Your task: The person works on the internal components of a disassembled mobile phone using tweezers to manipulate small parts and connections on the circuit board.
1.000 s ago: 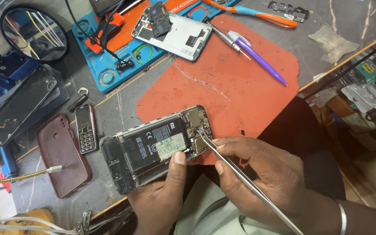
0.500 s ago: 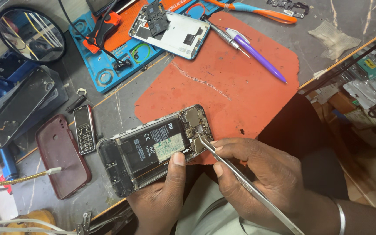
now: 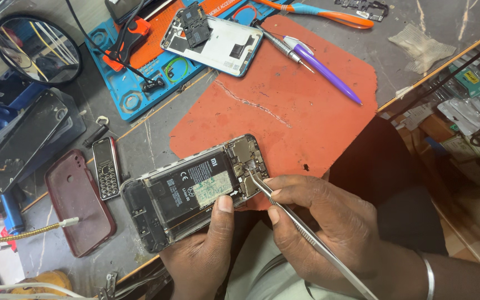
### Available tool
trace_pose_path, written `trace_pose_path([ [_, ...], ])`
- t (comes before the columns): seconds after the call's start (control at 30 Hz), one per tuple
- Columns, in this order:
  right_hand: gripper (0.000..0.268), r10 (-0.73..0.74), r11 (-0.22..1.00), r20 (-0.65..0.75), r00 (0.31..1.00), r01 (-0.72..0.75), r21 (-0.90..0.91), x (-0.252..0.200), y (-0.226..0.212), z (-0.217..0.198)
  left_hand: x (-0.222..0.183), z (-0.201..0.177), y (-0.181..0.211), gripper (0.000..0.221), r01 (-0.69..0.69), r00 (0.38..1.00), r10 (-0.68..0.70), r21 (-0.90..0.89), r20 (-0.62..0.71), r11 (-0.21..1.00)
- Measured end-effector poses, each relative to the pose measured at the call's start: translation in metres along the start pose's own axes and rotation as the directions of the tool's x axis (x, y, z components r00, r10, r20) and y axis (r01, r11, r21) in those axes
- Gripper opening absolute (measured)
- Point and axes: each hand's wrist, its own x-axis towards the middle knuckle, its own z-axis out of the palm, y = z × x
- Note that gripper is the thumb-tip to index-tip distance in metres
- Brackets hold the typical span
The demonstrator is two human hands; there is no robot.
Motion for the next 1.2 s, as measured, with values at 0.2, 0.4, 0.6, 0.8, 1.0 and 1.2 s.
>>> trace_pose_path([
  [0.2, 0.023, -0.017, 0.999, -0.012, 1.000, 0.016, -0.030, -0.0013, -0.0009, 0.0005, -0.0004, -0.0007, -0.0012, 0.025, -0.041, 0.999, 0.041, 0.033, 0.011, 0.999],
  [0.4, 0.021, 0.012, 1.000, -0.022, 1.000, -0.012, -0.003, -0.0030, -0.0005, 0.0011, -0.0002, -0.0001, -0.0022, 0.025, -0.057, 0.998, 0.057, 0.008, 0.011, 0.998],
  [0.6, 0.020, -0.037, 0.998, -0.038, 0.999, 0.035, -0.052, -0.0021, 0.0012, 0.0027, 0.0001, -0.0012, -0.0012, 0.024, -0.040, 0.999, 0.039, 0.045, 0.020, 0.998],
  [0.8, 0.020, 0.003, 1.000, -0.028, 1.000, -0.003, -0.024, -0.0019, 0.0005, 0.0020, 0.0006, -0.0013, 0.0002, 0.025, -0.038, 0.999, 0.037, 0.056, 0.017, 0.998],
  [1.0, 0.018, 0.036, 0.999, -0.006, 0.999, -0.035, 0.020, 0.0004, 0.0005, -0.0002, 0.0011, -0.0022, -0.0015, 0.026, -0.006, 1.000, 0.006, 0.024, 0.023, 1.000],
  [1.2, 0.019, 0.260, 0.946, 0.017, 0.965, -0.258, 0.198, -0.0039, -0.0005, 0.0021, -0.0002, -0.0020, 0.0004, 0.025, 0.030, 0.999, -0.030, 0.001, 0.016, 1.000],
])
